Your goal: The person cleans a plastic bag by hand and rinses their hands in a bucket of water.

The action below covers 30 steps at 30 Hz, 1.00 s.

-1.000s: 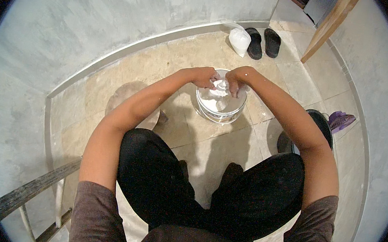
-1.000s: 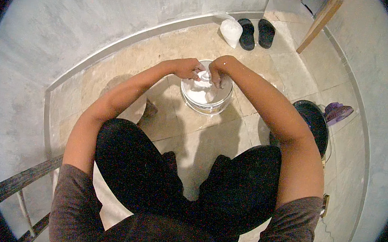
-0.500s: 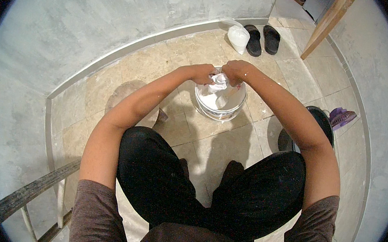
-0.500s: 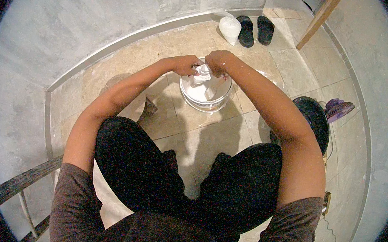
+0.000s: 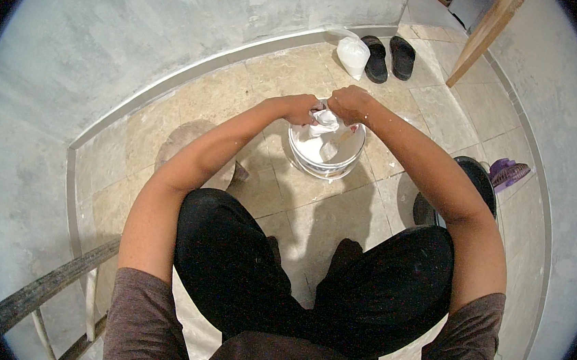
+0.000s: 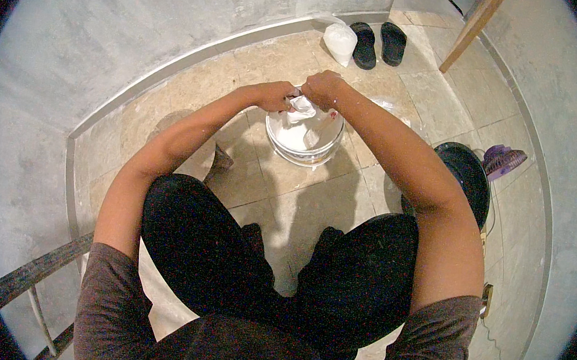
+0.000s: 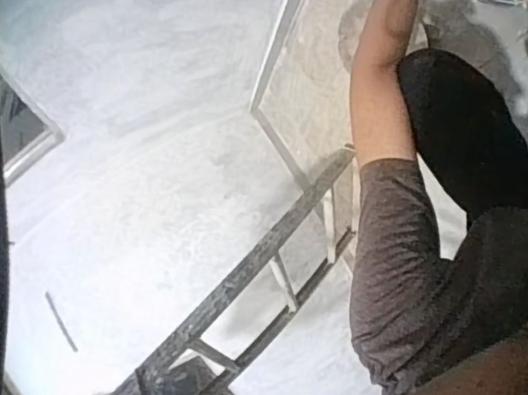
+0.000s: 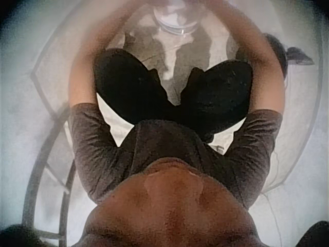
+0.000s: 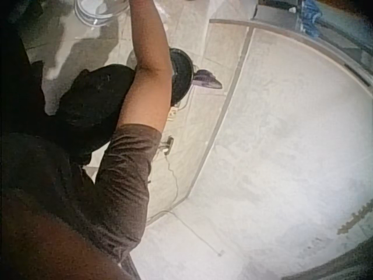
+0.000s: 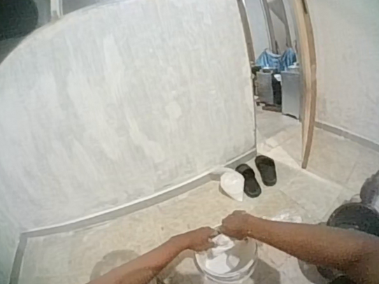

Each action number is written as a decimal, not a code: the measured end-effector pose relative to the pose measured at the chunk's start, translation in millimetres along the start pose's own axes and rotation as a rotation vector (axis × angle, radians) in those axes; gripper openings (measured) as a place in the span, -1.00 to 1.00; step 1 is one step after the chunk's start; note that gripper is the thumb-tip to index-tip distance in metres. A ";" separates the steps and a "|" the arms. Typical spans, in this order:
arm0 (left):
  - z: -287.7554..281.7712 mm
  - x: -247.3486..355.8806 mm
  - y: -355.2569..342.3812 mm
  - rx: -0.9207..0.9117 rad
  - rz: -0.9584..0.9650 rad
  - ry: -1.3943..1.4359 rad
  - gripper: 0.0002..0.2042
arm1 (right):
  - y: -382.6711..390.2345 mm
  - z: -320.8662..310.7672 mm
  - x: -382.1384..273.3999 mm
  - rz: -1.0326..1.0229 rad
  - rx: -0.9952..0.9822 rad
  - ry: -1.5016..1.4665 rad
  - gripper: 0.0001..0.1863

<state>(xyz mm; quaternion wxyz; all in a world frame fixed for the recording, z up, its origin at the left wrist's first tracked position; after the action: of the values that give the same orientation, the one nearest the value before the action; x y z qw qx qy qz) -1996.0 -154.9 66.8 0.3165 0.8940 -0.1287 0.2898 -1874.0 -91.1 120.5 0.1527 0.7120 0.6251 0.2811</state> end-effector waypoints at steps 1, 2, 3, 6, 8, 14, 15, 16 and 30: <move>-0.6 0.2 0.0 0.003 0.011 -0.002 -0.80 | -3.2 1.9 1.1 0.015 0.019 -0.003 -0.77; -1.1 0.5 -0.2 0.008 0.017 -0.016 -0.80 | -6.1 3.9 2.3 0.022 0.042 -0.008 -0.78; -1.8 1.0 0.5 0.013 0.021 -0.029 -0.80 | -8.5 4.7 3.0 0.027 0.067 -0.013 -0.79; -3.2 1.0 2.0 0.025 0.049 -0.027 -0.80 | -11.5 8.6 6.5 0.040 0.094 -0.016 -0.81; -3.1 -1.6 1.6 0.005 0.048 -0.001 -0.80 | -11.4 8.9 8.1 0.009 0.095 -0.015 -0.82; -1.0 -7.9 2.4 -0.057 -0.016 0.019 -0.82 | -8.3 13.1 16.7 -0.052 0.100 -0.053 -0.76; -1.5 -7.3 2.7 -0.063 -0.039 0.005 -0.81 | -6.6 15.3 22.0 -0.089 0.142 -0.073 -0.72; -1.8 -6.5 2.6 -0.068 -0.061 -0.010 -0.81 | -6.4 17.0 25.5 -0.127 0.183 -0.094 -0.69; -5.6 -13.1 1.0 0.019 0.068 0.008 -0.72 | 3.3 5.7 19.5 0.030 0.172 0.032 -0.79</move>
<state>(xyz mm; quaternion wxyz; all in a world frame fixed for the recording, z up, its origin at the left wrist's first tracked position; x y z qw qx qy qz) -2009.3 -151.5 63.0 0.2984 0.8909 -0.1550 0.3053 -1866.9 -71.9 121.8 0.0766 0.7273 0.6384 0.2400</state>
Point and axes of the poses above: each hand's wrist, its own y-axis away from the middle knuckle, its own z-axis out of the palm, x = y × z, the point moved 3 cm from there along -y, towards the middle knuckle, and after that the axes turned 14 degrees about -x, right-handed, at the moved point
